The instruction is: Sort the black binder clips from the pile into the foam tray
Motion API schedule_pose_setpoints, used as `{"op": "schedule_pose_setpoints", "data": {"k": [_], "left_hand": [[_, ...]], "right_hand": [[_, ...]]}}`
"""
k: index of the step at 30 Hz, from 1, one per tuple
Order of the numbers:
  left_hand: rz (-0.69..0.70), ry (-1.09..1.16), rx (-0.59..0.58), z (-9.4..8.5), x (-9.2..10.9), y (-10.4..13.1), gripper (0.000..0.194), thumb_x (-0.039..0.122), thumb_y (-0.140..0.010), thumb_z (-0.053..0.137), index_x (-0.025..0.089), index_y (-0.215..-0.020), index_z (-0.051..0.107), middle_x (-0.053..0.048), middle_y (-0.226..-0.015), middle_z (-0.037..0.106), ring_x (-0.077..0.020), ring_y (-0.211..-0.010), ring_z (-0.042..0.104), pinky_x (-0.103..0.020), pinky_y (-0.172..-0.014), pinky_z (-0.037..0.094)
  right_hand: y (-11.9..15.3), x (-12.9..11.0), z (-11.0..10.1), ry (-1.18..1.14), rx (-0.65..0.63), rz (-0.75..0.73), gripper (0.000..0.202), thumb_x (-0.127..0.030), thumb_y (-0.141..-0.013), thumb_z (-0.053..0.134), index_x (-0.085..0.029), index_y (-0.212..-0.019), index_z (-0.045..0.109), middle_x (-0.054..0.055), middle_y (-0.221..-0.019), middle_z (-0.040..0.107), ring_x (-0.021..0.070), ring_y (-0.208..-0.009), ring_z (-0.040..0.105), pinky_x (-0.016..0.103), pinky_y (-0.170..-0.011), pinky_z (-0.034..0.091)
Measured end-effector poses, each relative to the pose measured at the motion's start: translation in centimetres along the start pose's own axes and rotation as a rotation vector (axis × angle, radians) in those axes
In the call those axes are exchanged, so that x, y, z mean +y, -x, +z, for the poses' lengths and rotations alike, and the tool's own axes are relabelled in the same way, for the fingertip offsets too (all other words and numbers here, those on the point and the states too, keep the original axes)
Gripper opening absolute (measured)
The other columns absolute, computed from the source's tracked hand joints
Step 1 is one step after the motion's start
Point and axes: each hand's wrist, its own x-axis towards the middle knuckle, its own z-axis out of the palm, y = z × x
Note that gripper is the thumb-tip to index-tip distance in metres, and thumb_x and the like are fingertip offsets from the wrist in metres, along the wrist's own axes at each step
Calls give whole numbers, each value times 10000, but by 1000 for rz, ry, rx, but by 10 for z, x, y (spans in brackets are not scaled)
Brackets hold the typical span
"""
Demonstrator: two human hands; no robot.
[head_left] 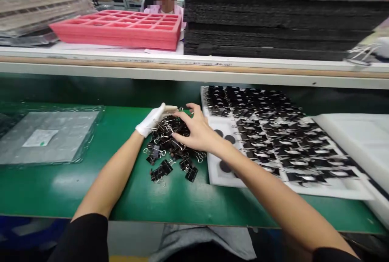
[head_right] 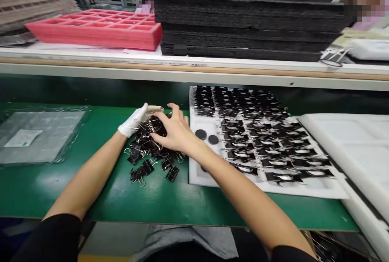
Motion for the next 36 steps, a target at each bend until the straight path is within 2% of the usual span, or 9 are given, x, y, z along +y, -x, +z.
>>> {"op": "schedule_pose_setpoints", "data": {"k": [4,9,13,19,24,26,31,34,36], "left_hand": [[7,-28,-45,-3,-2,2,807,851,-916,476,182,-1263,763,-136,-1381,703,-372,-1374,592,-547,-1235,393],[84,-135,-160,-5,9,8,717,762,-955,527,195,-1348,724,-125,-1431,672,-352,-1373,595,-509,-1230,404],[99,-259,-279,-3,17,12,655,684,-1001,519,223,-1443,660,-96,-1546,581,-339,-1459,512,-475,-1262,366],[109,-248,-274,9,12,13,742,712,-1012,470,199,-1543,548,-119,-1622,490,-330,-1515,445,-483,-1297,315],[62,-361,-373,12,23,17,602,600,-1041,523,234,-1515,581,-78,-1620,500,-306,-1536,415,-465,-1331,250],[73,-336,-374,10,20,16,589,591,-1046,519,223,-1499,598,-95,-1605,516,-314,-1522,437,-481,-1324,266],[90,-229,-317,10,15,12,722,668,-1044,444,221,-1611,453,-147,-1632,467,-337,-1501,468,-525,-1292,320],[44,-364,-402,11,22,10,599,598,-1045,520,246,-1528,572,-97,-1641,467,-317,-1551,394,-498,-1338,218],[25,-330,-417,10,22,6,566,589,-1036,548,236,-1470,631,-98,-1615,503,-319,-1543,408,-500,-1340,213]], "right_hand": [[4,21,-23,-10,-111,-66,740,-637,-851,780,-360,-1497,551,144,-1593,225,549,-1463,306,830,-1141,283],[12,42,-37,-39,-220,-129,850,-673,-953,653,-363,-1667,311,130,-1619,405,452,-1497,373,771,-1204,290],[20,50,-38,-67,-270,-106,816,-660,-1050,477,-319,-1711,141,90,-1710,300,386,-1549,331,702,-1247,297],[46,33,-26,183,-134,47,688,-578,-1113,226,-148,-1617,413,191,-1668,355,373,-1543,347,669,-1221,340],[66,12,-9,291,-266,85,818,-655,-1094,293,-119,-1700,168,206,-1703,263,389,-1586,236,634,-1257,311],[69,10,-9,331,-263,79,826,-669,-1092,307,-128,-1701,173,187,-1716,235,398,-1592,208,628,-1267,298],[85,14,-19,499,-76,31,736,-615,-1117,278,-80,-1597,439,238,-1660,343,406,-1555,309,611,-1247,334],[104,12,-15,537,25,-52,723,-608,-1112,312,-73,-1570,478,261,-1622,396,413,-1510,391,607,-1188,413],[118,8,-8,550,58,-106,720,-606,-1095,397,-70,-1570,472,271,-1616,400,426,-1485,420,604,-1147,448]]}}
